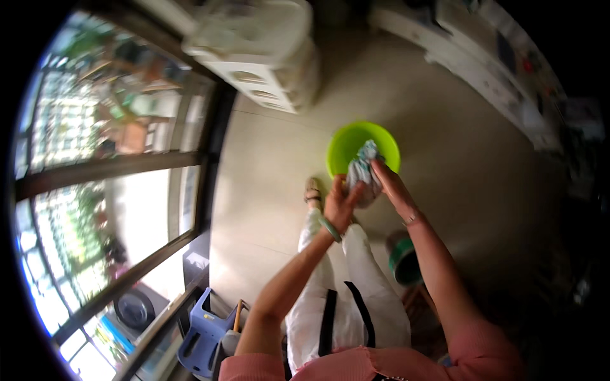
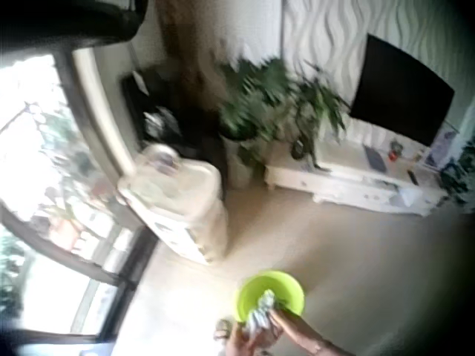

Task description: The person wipes a large glass sliding door with a cloth, moving systematically across the surface. They then rinse the cloth in a green bucket of water, wring it out, and resume wiping the glass. The task involves cleaning the window surface using a wet cloth.

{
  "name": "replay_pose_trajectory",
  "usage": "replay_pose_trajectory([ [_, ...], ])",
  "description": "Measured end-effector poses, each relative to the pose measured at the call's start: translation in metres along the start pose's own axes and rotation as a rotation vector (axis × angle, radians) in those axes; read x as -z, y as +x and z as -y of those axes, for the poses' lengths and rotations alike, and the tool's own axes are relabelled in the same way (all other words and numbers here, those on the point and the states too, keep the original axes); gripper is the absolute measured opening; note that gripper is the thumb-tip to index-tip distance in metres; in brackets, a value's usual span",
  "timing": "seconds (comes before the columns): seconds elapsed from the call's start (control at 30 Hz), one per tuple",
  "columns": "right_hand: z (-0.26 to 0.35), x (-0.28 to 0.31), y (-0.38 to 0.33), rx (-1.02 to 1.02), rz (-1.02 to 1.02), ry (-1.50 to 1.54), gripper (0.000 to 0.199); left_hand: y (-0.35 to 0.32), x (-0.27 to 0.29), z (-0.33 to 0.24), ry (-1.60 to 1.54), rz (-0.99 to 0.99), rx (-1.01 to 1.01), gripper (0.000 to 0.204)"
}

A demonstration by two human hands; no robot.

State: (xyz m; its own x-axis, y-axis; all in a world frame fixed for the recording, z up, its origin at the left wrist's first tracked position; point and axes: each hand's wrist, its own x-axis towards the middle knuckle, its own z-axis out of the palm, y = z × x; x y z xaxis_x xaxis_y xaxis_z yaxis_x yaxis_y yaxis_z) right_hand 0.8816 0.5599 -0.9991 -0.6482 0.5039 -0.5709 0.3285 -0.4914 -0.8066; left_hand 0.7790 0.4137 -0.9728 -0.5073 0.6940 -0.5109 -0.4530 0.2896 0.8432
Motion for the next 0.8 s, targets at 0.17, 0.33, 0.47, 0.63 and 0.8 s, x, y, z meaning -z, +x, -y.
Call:
replay_pose_trajectory([
  [0.17, 0.106, -0.097, -0.091, 0.502, 0.281, -0.344, 0.039, -0.095, 0.034, -0.073, -0.207, -0.161, -0.289, 0.030],
  [0.33, 0.148, -0.185, -0.169, 0.631, 0.347, -0.255, 0.025, -0.183, 0.087, -0.126, -0.382, -0.369, -0.516, 0.044],
  [0.47, 0.170, -0.264, -0.228, 0.953, 0.441, -0.511, 0.017, -0.263, 0.149, -0.147, -0.370, -0.568, -0.632, 0.057],
  [0.63, 0.165, -0.376, -0.308, 1.549, 0.544, -0.690, 0.034, -0.315, 0.217, -0.116, -0.390, -0.724, -0.898, 0.044],
  [0.8, 0.109, -0.483, -0.392, 1.679, 0.719, -0.896, 0.043, -0.348, 0.285, -0.046, -1.064, -0.504, -1.112, 0.035],
])
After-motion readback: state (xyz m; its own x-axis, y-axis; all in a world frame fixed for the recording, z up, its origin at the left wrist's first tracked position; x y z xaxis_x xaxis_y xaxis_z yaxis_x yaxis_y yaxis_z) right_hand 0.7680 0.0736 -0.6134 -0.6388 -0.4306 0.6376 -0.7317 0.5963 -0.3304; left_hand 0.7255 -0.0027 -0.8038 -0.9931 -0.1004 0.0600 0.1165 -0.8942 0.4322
